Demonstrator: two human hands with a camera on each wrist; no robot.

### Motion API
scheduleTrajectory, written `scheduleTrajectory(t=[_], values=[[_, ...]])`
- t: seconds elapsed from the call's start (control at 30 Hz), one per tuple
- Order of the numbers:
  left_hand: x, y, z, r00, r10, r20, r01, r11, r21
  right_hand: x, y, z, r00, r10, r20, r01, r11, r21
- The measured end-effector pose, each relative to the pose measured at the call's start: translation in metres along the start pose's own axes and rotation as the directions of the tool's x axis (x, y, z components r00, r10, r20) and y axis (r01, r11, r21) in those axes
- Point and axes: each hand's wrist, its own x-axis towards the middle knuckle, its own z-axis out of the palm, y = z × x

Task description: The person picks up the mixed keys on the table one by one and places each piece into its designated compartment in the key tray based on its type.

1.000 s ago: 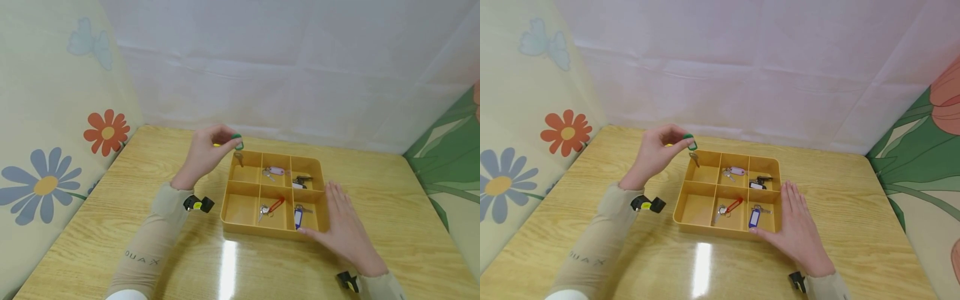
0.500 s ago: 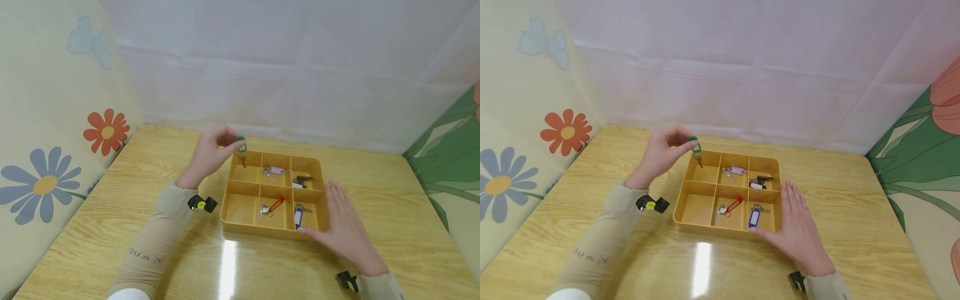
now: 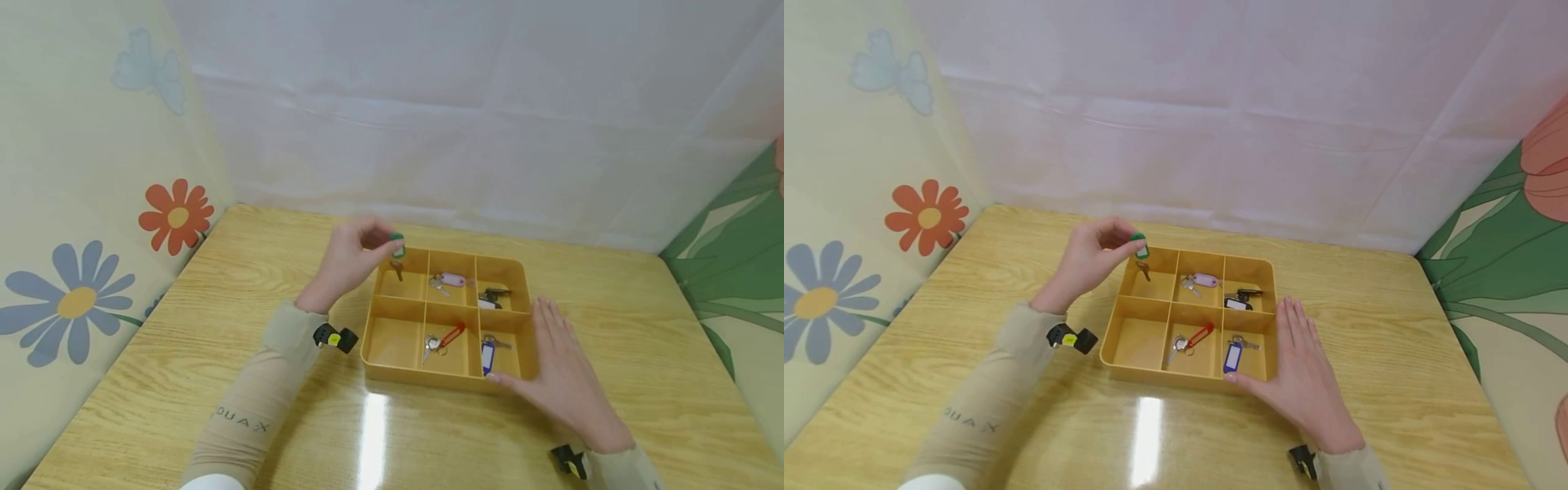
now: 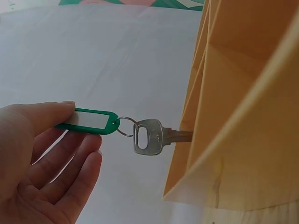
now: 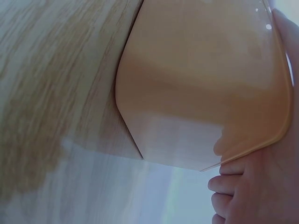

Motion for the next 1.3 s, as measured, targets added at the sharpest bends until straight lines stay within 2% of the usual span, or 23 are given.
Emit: scheduleTrajectory(t=[0.3, 0.43, 0.6, 0.73, 0.83, 1.3], values=[[0.001, -0.006, 0.006, 1.000, 0.019, 0.005, -0.019, 1.000, 0.013, 0.000, 0.000, 0.001, 1.000, -0.002, -0.005, 0.002, 1.000, 0.001], [0.002, -0.007, 0.008, 1.000, 0.008, 0.012, -0.008, 1.000, 0.007, 0.000, 0.000, 0.002, 1.000, -0.001, -0.006, 0.001, 1.000, -0.001], [0.006, -0.011, 0.009, 0.998, -0.053, 0.026, 0.053, 0.998, 0.015, 0.000, 0.000, 0.002, 1.000, 0.002, -0.005, -0.002, 1.000, 0.001], [0.005, -0.017, 0.006, 0.989, -0.142, 0.044, 0.140, 0.990, 0.034, -0.001, 0.000, 0.001, 1.000, 0.005, 0.003, -0.005, 1.000, 0.008], [0.004, -0.019, 0.003, 0.982, -0.181, 0.048, 0.180, 0.983, 0.029, -0.001, 0.000, 0.000, 1.000, 0.008, 0.008, -0.008, 1.000, 0.011], [0.003, -0.029, -0.012, 0.981, -0.193, 0.023, 0.191, 0.980, 0.061, -0.001, 0.000, 0.001, 1.000, 0.001, -0.006, -0.001, 1.000, 0.009]])
